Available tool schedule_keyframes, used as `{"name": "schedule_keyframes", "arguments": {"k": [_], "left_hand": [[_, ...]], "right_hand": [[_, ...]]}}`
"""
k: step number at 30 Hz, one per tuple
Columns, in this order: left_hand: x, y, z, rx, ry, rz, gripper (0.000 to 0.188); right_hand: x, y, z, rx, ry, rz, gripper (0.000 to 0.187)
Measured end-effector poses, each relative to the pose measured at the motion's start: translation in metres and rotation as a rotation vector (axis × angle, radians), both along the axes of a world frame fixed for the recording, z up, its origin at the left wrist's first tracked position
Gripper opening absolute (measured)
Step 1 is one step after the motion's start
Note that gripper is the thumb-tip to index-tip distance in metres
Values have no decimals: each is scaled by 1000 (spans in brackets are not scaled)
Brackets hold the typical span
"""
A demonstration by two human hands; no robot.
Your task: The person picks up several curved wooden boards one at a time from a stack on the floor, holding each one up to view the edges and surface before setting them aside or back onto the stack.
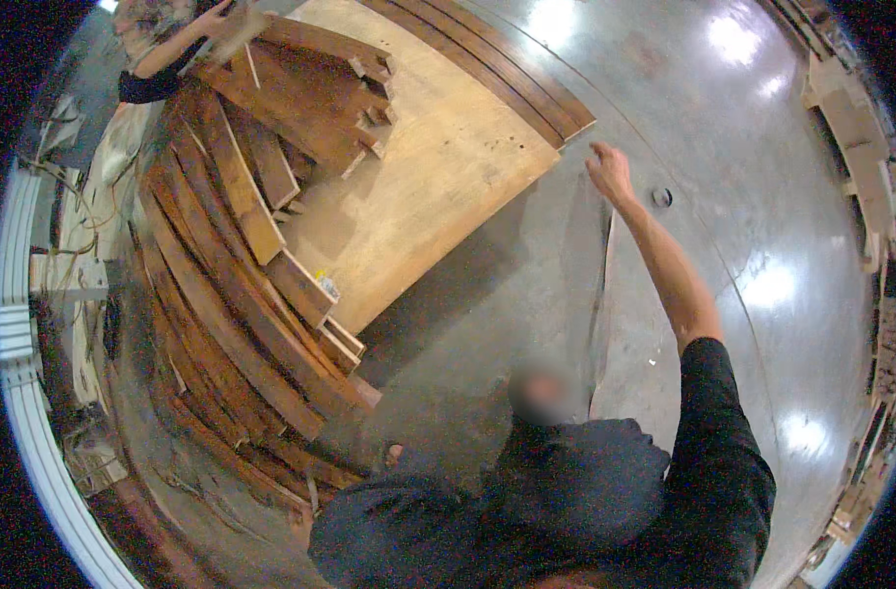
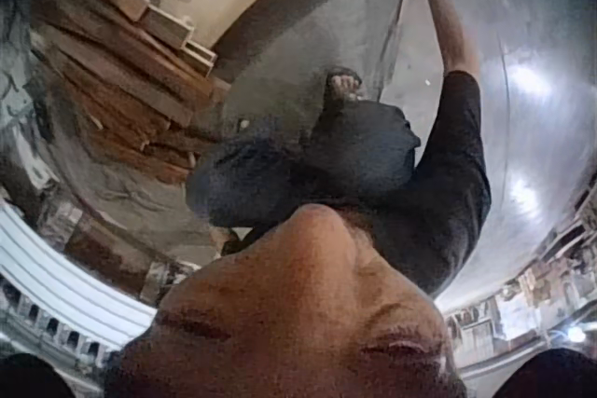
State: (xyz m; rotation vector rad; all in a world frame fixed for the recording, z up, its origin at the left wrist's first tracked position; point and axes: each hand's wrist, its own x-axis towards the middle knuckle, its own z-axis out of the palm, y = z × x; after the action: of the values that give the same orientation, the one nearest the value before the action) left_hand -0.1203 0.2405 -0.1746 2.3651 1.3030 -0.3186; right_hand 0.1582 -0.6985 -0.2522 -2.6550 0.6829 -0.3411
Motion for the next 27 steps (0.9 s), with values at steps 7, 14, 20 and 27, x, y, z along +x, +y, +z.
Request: {"name": "schedule_keyframes", "arguments": {"k": [7, 14, 20, 27], "left_hand": [[-2, 2, 4, 26, -9, 28, 65], [-15, -14, 31, 88, 23, 64, 63], [-17, -17, 32, 119, 25, 36, 61], [41, -18, 67, 481, -225, -410, 53]], "right_hand": [[77, -35, 7, -370, 141, 303, 75], [79, -66, 0, -238, 123, 415, 67], [49, -89, 4, -235, 312, 107, 42], [36, -48, 54, 476, 396, 88, 43]]}}
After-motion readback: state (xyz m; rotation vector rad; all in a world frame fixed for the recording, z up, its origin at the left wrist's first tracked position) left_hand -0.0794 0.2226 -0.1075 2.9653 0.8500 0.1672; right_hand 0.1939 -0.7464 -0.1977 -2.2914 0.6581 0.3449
